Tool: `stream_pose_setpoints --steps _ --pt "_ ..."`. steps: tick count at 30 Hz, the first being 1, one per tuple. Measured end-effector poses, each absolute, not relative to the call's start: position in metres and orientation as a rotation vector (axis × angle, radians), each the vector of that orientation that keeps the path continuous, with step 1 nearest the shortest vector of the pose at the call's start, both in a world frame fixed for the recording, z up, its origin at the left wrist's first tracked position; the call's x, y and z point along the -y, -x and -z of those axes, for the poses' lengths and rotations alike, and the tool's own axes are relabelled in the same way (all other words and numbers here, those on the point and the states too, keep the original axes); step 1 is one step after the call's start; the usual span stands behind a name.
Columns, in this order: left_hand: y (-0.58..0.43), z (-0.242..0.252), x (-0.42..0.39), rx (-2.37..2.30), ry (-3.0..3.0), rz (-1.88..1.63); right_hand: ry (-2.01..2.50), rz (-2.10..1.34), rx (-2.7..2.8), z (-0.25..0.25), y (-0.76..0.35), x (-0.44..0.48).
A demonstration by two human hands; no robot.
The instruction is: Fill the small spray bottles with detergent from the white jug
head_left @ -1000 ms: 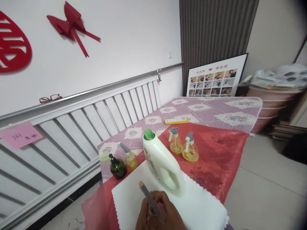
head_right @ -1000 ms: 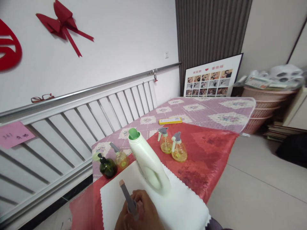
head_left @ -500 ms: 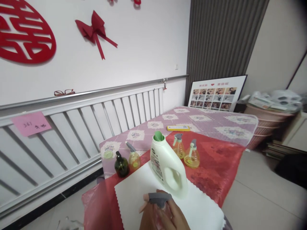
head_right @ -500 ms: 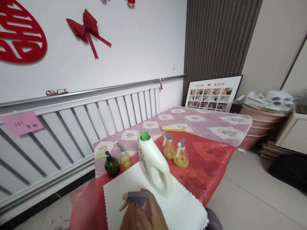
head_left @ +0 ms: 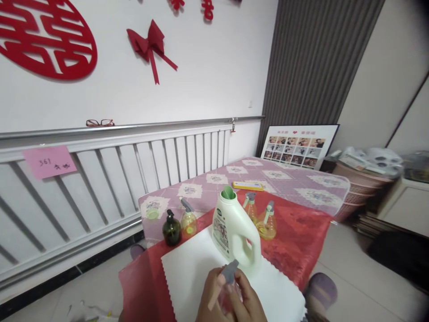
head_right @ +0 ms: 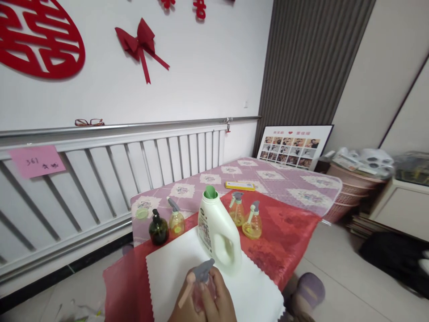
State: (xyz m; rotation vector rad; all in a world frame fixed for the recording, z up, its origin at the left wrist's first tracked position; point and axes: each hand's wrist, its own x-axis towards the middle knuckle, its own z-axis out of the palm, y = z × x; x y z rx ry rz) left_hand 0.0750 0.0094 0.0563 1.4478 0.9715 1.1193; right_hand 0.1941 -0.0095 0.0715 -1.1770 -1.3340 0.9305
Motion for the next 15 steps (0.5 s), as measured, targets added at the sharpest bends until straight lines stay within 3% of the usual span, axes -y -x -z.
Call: stream_pose_setpoints --steps 8,15 --pt "-0.070 -0.052 -0.010 -1.048 -1.585 -1.141 1.251 -0.903 1.197 -0.070 -0.182 0.009" --pt "-0.070 -0.079 0.003 -1.065 -1.420 -1.178 1.252 -0.805 1.299 -0.090 -0.182 0.016"
